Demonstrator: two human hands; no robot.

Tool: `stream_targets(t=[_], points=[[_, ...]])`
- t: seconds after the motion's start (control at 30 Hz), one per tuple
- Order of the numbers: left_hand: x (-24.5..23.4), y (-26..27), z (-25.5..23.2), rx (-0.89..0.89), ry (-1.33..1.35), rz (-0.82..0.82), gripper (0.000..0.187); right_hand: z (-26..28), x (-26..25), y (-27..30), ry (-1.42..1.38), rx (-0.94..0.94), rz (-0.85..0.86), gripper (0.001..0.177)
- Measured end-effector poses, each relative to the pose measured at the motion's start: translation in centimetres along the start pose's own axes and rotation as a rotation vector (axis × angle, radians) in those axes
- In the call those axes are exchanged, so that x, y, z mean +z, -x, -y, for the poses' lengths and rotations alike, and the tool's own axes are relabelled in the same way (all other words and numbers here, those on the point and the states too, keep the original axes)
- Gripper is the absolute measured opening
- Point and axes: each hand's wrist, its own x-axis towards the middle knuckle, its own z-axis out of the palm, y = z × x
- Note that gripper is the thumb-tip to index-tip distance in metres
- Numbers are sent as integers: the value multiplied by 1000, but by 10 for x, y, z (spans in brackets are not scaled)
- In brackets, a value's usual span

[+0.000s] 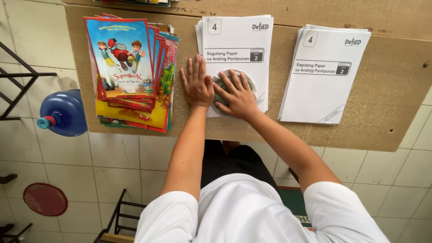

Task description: Wiping and cleaning a stack of educational booklets with a cloth on a table.

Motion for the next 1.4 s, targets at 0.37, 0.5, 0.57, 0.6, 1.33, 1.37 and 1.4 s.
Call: stream_targets(t=[0.37, 0.5, 0.57, 0.6, 1.33, 1.37, 1.4], points=[[-25, -5, -14, -34, -170, 159, 73, -85, 1, -99, 91, 322, 246, 72], [-24, -4, -11, -25, -45, 72, 70, -66, -4, -117, -120, -582, 286, 62], [-22, -3, -13, -27, -93, 88, 71, -87, -5, -125, -43, -665, 375, 72], [-23, -4, -13, -31, -95, 88, 71, -96, -5, -129, -45, -669, 377, 72], [-28, -4, -13, 16, -61, 90, 78, -53, 11, -82, 85, 530, 188, 69], [-28, -2, -13, 67, -50, 56, 75, -37, 17, -88, -38, 466, 225, 70], [-26, 0, -13, 71, -50, 52, 75, -33, 13, -92, -36, 466, 219, 70]])
